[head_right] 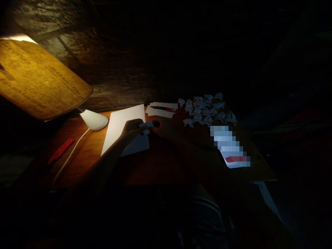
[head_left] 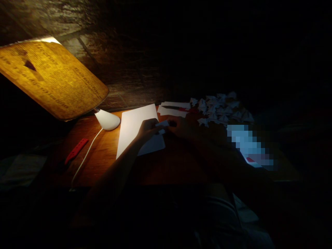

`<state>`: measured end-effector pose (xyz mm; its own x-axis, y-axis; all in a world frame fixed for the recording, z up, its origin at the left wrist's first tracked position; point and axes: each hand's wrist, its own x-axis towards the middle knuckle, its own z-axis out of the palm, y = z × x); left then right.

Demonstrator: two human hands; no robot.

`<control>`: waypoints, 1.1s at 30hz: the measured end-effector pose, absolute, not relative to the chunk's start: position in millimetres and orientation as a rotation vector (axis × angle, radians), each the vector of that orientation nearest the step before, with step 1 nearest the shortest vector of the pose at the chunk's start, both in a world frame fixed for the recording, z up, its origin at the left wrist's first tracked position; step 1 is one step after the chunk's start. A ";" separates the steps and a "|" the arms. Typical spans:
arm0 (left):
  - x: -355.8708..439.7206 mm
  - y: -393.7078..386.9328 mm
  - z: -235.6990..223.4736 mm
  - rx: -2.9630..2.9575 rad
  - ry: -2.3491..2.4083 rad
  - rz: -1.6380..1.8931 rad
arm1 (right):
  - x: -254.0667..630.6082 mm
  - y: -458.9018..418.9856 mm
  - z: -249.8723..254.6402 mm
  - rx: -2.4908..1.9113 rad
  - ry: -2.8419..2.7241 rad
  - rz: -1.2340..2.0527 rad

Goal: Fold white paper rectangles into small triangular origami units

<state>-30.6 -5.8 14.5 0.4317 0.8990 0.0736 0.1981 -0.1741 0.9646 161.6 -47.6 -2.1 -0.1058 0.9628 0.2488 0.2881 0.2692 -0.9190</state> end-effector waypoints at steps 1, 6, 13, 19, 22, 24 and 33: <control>-31.0 -6.3 15.9 1.653 0.971 0.847 | 161.1 -48.1 -2.1 -1.183 -1.590 0.900; -31.0 -7.6 18.3 1.578 0.979 0.920 | 157.2 -51.6 0.8 -1.198 -1.516 0.921; -29.1 -2.4 10.1 1.474 0.993 1.020 | 157.4 -50.1 2.8 -1.265 -1.505 0.865; -28.5 -3.2 9.6 1.432 0.975 1.072 | 157.6 -46.9 -0.9 -1.266 -1.458 0.882; -28.2 -5.0 11.7 1.402 0.964 1.077 | 157.4 -48.8 -0.1 -1.231 -1.462 0.917; -28.0 -5.8 13.1 1.372 0.949 1.072 | 156.8 -50.0 0.7 -1.219 -1.465 0.941; -26.0 -2.2 11.2 1.362 0.909 1.057 | 155.1 -51.8 4.8 -1.271 -1.494 0.920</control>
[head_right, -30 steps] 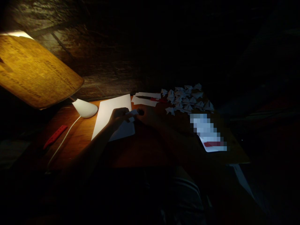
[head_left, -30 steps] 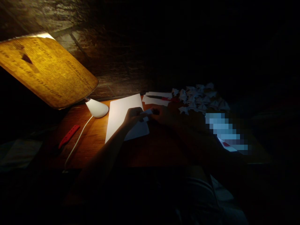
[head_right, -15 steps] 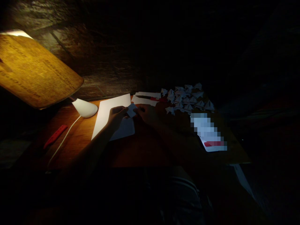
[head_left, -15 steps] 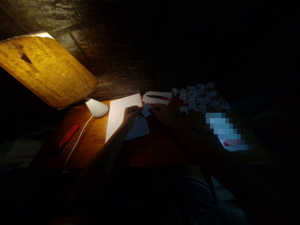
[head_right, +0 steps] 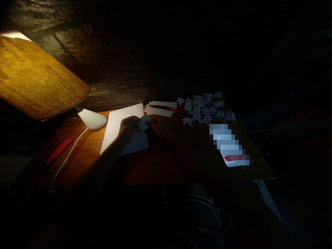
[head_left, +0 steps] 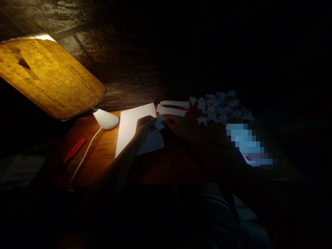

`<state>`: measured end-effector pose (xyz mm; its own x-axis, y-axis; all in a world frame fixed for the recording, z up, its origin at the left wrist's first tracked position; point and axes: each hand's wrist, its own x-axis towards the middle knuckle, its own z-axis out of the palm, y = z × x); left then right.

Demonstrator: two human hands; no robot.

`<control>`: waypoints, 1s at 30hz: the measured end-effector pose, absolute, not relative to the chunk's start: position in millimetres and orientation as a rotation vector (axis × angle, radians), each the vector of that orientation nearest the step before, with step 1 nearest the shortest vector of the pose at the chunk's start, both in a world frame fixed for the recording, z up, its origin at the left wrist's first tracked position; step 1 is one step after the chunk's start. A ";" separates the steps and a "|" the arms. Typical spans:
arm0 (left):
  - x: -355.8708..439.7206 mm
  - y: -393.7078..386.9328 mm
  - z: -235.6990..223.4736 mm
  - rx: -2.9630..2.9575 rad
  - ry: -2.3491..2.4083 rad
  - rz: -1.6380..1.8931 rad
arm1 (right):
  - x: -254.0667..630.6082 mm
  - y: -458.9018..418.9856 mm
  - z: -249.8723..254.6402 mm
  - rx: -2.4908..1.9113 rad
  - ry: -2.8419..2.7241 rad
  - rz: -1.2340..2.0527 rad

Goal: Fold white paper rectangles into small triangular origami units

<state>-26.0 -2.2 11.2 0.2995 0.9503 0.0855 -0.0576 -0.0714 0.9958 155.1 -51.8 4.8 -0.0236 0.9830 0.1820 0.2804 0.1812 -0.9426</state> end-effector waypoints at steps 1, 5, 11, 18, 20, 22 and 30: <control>-26.4 -2.1 11.2 1.377 0.907 1.045 | 155.4 -51.5 4.7 -1.267 -1.510 0.909; -28.6 -5.7 14.4 1.436 0.966 0.968 | 156.2 -49.6 2.6 -1.207 -1.641 0.873; -28.1 -15.3 22.1 1.466 1.002 0.952 | 156.3 -52.1 1.3 -1.193 -1.756 0.881; -27.7 -14.0 21.6 1.492 0.972 1.007 | 155.5 -53.9 0.3 -1.145 -1.688 0.866; -27.2 -11.0 18.5 1.497 0.959 1.002 | 155.3 -52.8 -1.2 -1.147 -1.637 0.818; -27.0 -6.7 13.7 1.504 0.944 0.975 | 155.0 -51.8 -2.7 -1.178 -1.579 0.801; -31.0 -1.0 7.7 1.595 0.894 0.929 | 154.2 -49.2 -5.3 -1.182 -1.514 0.816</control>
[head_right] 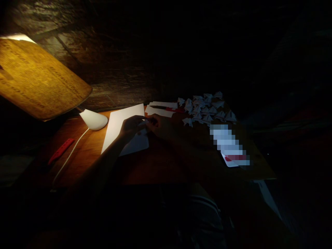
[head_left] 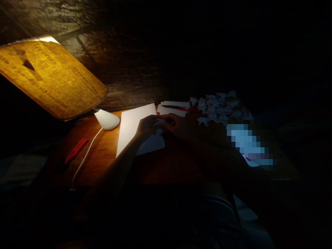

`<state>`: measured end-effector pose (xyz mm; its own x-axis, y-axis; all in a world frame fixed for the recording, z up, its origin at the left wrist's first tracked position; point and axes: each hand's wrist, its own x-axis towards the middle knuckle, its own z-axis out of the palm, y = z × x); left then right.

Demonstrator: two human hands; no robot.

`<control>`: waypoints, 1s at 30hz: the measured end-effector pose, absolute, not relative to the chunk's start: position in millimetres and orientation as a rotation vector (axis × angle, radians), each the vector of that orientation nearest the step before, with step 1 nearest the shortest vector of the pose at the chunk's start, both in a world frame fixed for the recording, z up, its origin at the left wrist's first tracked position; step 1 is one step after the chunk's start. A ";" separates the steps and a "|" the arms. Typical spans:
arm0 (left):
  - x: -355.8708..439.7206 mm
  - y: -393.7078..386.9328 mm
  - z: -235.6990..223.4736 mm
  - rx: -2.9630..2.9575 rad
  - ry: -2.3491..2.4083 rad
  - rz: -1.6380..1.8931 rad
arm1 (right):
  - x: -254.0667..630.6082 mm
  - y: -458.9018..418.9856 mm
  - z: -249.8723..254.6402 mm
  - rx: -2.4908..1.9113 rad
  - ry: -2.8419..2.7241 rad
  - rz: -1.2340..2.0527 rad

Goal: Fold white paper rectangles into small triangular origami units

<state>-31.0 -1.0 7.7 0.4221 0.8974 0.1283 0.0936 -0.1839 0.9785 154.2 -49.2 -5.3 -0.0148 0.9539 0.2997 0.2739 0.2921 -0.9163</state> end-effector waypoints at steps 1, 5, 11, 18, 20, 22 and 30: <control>-30.7 -2.4 9.2 1.611 0.889 0.902 | 155.0 -48.8 -4.6 -1.166 -1.527 0.817; -28.3 -3.6 11.1 1.641 0.874 0.945 | 159.7 -49.8 2.4 -1.176 -1.641 0.748; -29.1 4.1 1.8 1.746 0.861 1.074 | 168.0 -55.4 14.6 -1.421 -1.803 0.559; -29.3 0.8 -4.8 1.977 0.907 0.968 | 178.6 -49.3 12.3 -1.275 -1.988 0.528; -29.6 0.9 -2.9 2.130 0.934 0.978 | 180.0 -48.6 11.6 -1.260 -2.011 0.583; -30.1 0.8 -0.4 2.285 0.944 0.982 | 180.7 -48.7 11.2 -1.313 -2.030 0.600; -29.8 -6.8 7.9 2.537 0.787 0.774 | 181.5 -53.6 15.6 -1.460 -2.030 0.538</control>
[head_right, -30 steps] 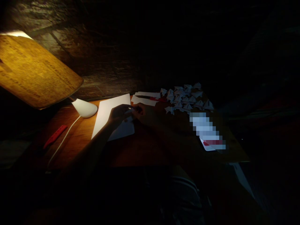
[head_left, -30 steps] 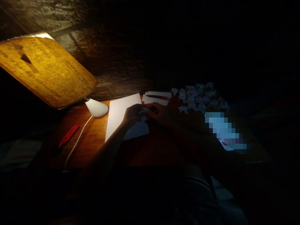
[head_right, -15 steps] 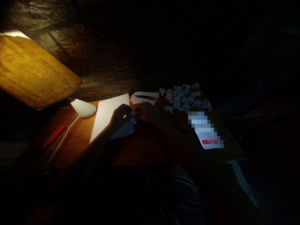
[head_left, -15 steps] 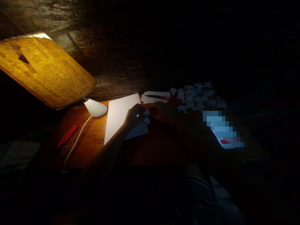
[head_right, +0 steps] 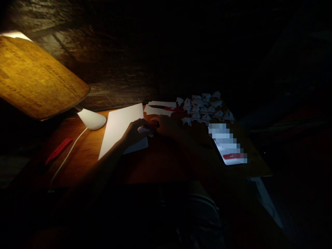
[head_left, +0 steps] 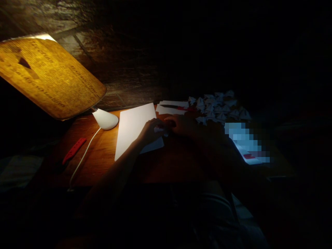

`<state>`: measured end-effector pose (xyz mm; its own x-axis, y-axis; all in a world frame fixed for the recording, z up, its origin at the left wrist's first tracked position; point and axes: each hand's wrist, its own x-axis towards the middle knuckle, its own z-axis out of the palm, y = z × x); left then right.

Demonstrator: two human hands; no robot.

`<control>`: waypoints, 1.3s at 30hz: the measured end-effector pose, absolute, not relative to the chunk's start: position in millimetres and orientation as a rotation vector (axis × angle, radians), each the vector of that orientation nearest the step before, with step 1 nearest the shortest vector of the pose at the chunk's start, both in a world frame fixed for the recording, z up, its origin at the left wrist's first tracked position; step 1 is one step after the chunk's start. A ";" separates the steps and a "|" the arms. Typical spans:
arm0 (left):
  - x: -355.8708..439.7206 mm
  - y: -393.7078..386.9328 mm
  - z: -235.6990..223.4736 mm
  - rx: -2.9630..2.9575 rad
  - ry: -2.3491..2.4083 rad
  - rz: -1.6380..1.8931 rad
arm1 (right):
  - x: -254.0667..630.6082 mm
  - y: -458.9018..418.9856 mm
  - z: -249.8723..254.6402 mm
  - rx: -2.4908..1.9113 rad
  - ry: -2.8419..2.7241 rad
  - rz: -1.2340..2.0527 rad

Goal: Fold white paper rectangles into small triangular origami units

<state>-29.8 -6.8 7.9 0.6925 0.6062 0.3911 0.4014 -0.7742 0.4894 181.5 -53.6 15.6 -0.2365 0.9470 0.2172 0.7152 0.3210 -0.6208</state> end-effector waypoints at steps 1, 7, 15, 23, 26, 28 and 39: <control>-29.5 -7.4 8.5 2.554 0.769 0.758 | 181.8 -54.1 16.8 -1.486 -2.041 0.532; -29.4 -4.5 7.9 2.634 0.867 0.680 | 184.1 -52.9 17.7 -1.529 -2.027 0.535; -30.7 -6.0 11.9 2.648 1.012 0.579 | 186.7 -46.2 9.0 -1.421 -1.897 0.609; -30.9 -3.1 11.4 2.645 0.982 0.576 | 189.7 -40.4 0.7 -1.337 -1.839 0.699; -31.5 -2.0 10.0 2.653 0.994 0.570 | 192.5 -37.6 -0.3 -1.380 -1.919 0.640; -32.2 -1.6 9.2 2.662 1.001 0.571 | 193.8 -36.7 0.0 -1.369 -1.944 0.634; -31.0 0.3 5.7 2.668 0.937 0.622 | 198.7 -41.9 12.9 -1.315 -2.008 0.683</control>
